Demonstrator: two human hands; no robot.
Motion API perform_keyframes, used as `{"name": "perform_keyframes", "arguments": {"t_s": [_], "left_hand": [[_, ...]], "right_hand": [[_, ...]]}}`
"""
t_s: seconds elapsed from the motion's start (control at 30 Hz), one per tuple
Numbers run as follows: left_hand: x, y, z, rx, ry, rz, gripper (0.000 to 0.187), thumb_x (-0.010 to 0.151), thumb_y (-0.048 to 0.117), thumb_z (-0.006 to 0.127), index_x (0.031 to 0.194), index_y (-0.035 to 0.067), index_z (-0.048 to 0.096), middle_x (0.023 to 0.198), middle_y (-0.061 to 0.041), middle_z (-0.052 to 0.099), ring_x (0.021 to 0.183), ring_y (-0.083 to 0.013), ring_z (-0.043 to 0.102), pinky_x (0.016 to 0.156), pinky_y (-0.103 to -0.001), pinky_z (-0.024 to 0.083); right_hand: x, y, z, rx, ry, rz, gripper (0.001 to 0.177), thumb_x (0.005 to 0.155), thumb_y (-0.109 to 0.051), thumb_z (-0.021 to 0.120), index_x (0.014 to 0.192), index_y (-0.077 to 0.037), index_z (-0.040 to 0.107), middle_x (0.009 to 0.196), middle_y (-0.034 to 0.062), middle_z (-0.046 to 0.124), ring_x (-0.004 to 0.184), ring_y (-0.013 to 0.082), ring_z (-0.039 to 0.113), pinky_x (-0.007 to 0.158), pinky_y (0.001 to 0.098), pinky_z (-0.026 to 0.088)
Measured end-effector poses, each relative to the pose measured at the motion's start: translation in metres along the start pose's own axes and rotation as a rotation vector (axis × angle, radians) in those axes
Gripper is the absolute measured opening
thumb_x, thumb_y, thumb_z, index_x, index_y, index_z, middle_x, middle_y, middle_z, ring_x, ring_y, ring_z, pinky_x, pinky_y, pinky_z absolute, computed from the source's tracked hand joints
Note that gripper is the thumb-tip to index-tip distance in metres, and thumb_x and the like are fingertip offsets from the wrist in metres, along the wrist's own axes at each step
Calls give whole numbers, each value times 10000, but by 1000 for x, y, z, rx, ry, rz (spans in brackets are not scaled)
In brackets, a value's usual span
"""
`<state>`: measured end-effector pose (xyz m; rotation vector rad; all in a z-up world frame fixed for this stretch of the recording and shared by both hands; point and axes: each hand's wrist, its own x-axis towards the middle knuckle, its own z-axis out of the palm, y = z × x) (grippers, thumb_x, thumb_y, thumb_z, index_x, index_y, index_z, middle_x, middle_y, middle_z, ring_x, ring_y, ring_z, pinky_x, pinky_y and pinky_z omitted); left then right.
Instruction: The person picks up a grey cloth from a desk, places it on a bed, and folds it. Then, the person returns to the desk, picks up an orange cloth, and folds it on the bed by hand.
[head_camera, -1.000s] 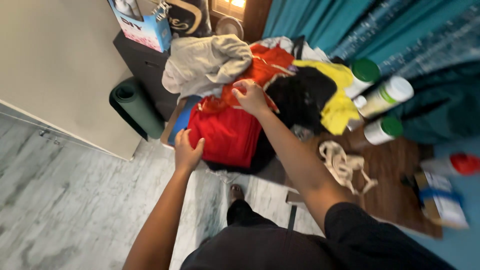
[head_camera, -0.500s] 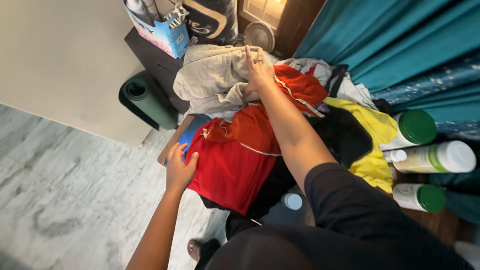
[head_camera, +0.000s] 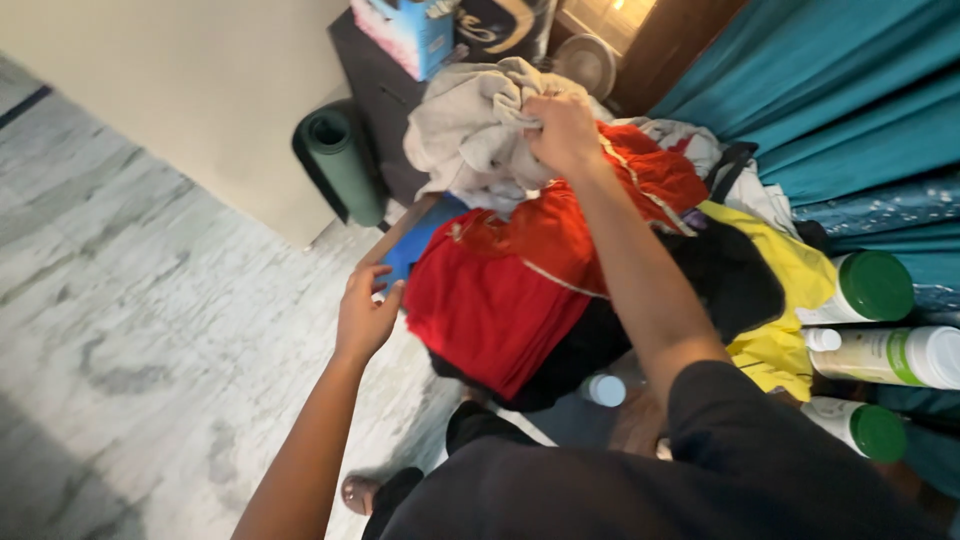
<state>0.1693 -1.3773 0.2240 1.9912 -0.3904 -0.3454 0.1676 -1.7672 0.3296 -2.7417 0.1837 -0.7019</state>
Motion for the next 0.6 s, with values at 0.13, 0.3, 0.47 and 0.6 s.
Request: {"name": "perform_keyframes", "arguments": {"t_s": [0.13,0.3,0.47,0.6], "left_hand": [[-23,-11,-44,-28,56,-7,416,901,231,728,1267,65,620,1423,-122,559,1137,-273,682,843,-382,572],[-74,-37,-135,-101,169,47,551,877,253,762,1366,81,576,1415,-109,605,1168,-260,691,878,-381,577],[-141,-62,-268,-190,373,83,806,786,180,809,1476,71,407,1443,-139,520,1156,-287,648,848,-369,556],[-214,-94,-371,-58,722,286,822,744,127,847,1441,15,426,1371,-192,559,1152,-340,618,826,-412,533]], "right_hand": [[15,-133,-49,62,75,-285,242,806,-100,851,1021,-65,747,959,155,703,859,363,685,762,463,536],[10,-315,-60,321,21,-490,262,842,-24,843,1066,-15,708,962,130,678,753,232,685,683,342,534],[9,-475,-31,744,-130,-460,246,881,75,782,1095,25,671,978,35,644,753,85,599,644,252,446],[16,-576,9,1130,-368,-664,219,966,160,699,1151,52,653,1043,15,665,944,68,618,861,217,492]]}}
